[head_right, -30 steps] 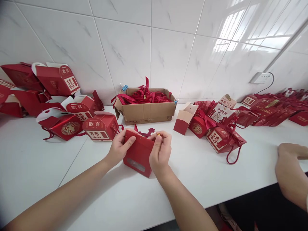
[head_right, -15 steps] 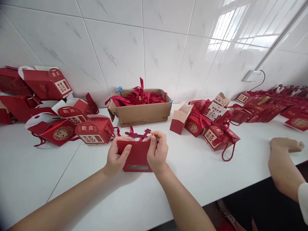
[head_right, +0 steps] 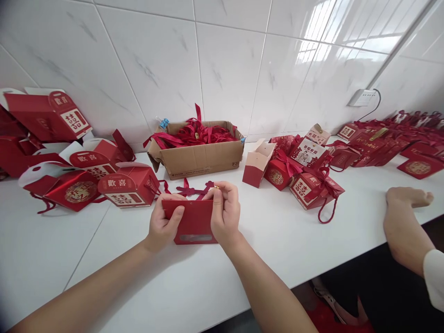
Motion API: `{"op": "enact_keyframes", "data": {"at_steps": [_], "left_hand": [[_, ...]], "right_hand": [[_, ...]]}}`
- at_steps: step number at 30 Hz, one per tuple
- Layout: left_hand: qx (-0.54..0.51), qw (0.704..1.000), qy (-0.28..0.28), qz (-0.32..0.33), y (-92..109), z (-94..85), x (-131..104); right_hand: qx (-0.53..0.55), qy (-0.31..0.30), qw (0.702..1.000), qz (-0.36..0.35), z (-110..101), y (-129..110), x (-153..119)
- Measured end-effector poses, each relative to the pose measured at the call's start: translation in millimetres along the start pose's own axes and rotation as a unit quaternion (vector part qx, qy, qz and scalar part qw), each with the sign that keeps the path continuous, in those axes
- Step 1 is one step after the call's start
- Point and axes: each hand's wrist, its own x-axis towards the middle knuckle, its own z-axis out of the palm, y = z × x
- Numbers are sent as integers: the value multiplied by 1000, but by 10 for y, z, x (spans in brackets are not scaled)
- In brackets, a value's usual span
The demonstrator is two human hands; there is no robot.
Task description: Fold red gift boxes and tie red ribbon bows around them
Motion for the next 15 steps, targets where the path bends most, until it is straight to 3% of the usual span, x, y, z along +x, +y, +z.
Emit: {"op": "enact_keyframes", "data": {"at_steps": [15], "left_hand": [[-16, 999, -2, -32, 41, -3, 30]], "right_hand": [[13, -12, 1000, 11, -13, -28, 8]]}}
